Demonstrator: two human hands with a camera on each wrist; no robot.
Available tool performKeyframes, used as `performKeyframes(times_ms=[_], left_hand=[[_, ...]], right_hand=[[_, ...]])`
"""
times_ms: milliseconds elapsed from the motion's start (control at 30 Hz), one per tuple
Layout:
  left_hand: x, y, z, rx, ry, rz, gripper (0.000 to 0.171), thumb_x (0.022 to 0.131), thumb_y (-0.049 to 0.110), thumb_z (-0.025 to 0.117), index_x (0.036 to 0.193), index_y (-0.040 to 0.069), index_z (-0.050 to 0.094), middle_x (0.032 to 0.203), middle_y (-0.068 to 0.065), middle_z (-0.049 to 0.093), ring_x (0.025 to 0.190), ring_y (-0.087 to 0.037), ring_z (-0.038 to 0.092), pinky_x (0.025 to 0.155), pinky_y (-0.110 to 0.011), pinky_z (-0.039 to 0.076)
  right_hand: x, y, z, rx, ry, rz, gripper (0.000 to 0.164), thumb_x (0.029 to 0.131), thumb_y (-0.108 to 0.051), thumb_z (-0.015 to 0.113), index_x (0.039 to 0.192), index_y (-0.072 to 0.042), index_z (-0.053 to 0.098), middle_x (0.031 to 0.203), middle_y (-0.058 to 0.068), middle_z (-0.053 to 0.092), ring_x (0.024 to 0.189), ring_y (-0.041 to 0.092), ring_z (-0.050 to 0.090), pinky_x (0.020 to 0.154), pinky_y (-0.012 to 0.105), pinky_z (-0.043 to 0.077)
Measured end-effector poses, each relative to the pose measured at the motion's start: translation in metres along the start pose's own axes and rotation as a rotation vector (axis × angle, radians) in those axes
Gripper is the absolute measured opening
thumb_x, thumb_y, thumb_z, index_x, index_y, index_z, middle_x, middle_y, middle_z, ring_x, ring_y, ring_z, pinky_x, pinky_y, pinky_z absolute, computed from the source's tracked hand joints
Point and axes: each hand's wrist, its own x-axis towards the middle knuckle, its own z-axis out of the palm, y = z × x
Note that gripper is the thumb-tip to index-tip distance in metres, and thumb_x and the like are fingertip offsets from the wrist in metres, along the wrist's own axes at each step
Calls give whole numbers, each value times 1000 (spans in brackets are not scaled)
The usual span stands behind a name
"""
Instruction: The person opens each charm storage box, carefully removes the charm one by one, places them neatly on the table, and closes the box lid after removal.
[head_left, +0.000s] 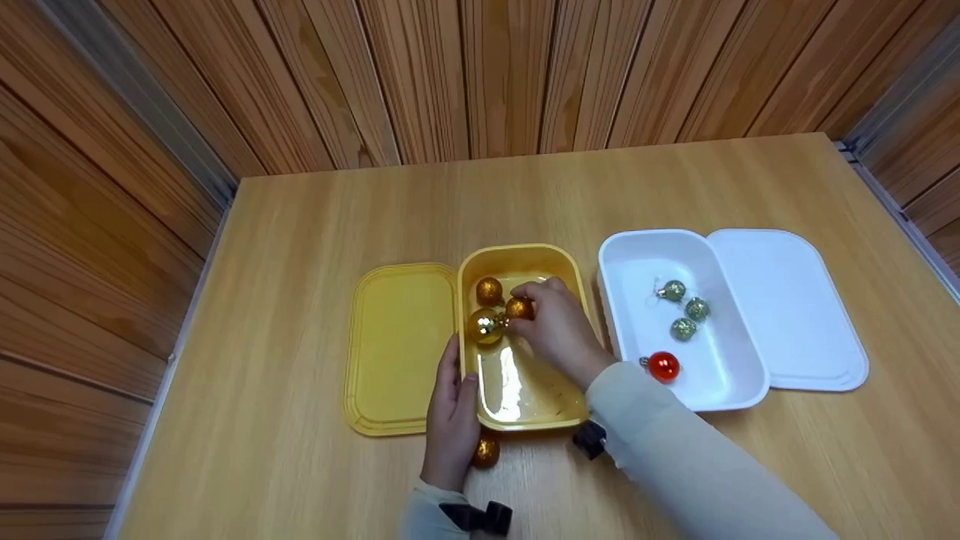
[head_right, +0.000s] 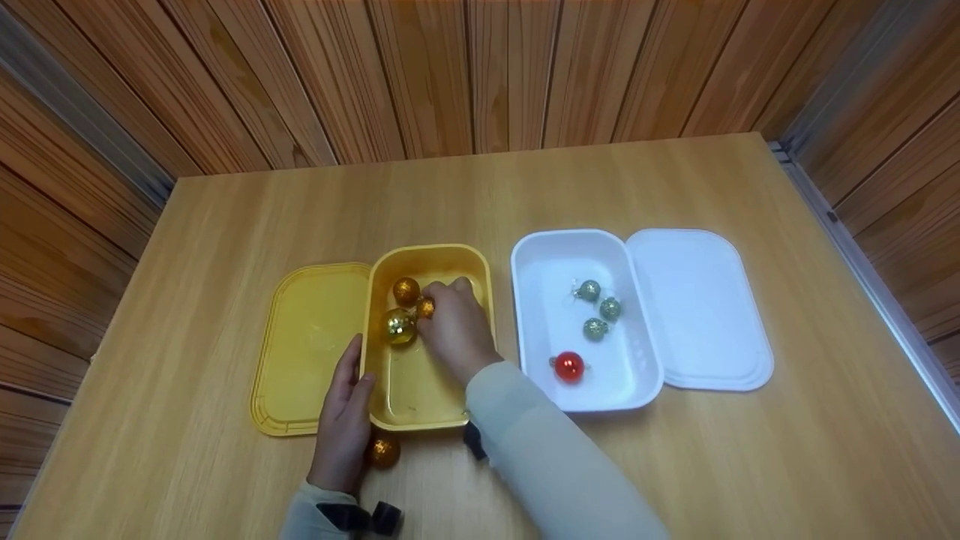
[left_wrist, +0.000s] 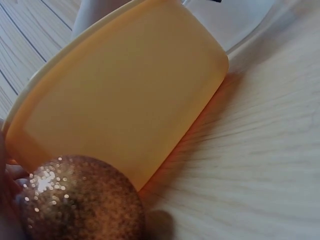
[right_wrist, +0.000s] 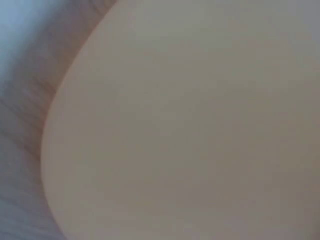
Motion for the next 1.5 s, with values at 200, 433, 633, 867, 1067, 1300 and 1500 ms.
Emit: performKeyframes(times_ms=[200,433,633,867,1067,1300,1500], left_hand=[[-1,1,0,-9,4,-13,56,107,6,39,160,6,20,164,-12,25,149,-26,26,120,-41,26],[-1,2,2,-46,0,-35,57,107,5,37,161,7,17,165,-11,23,148,-27,28,118,-41,30],[-1,1,4,-42,13,5,56,107,3,36,160,8,20,166,-9,19,151,-24,20,121,-41,23],[-4,-1,5,-63,13,57,57,107,2,35,161,17,23,165,-3,22,148,-23,29,116,-38,34],[-2,0,5,-115,23,22,56,108,8,38,161,18,23,164,-1,25,145,-22,36,115,-36,35],[-3,-1,4,-132,32,-9,56,108,10,38,161,13,20,165,-4,25,140,-27,43,109,-38,43],[-2,0,6,-162,20,-3,56,108,10,38,161,11,19,165,-7,24,138,-31,45,106,-38,47]], right_hand=[[-13,-4,-9,20,-16,-17,46,90,-10,75,134,-4,61,130,13,59,102,23,62,86,32,56],[-41,-3,-26,244,1,54,40,87,-22,80,124,-11,66,119,3,67,86,19,66,70,30,57],[-78,0,-33,423,33,51,39,84,-23,83,119,-12,68,116,4,66,87,20,64,68,26,57],[-138,8,-22,615,22,-3,40,80,-13,84,114,-3,66,113,12,66,87,22,67,73,29,60],[-164,24,-4,678,-110,82,42,81,-17,84,113,0,63,106,11,67,89,22,68,75,29,60],[-159,44,19,586,-176,167,37,81,-27,85,105,-5,67,89,1,64,77,16,59,63,22,51],[-153,53,31,562,-174,187,36,83,-30,83,102,-2,67,78,0,64,67,13,58,54,21,51]])
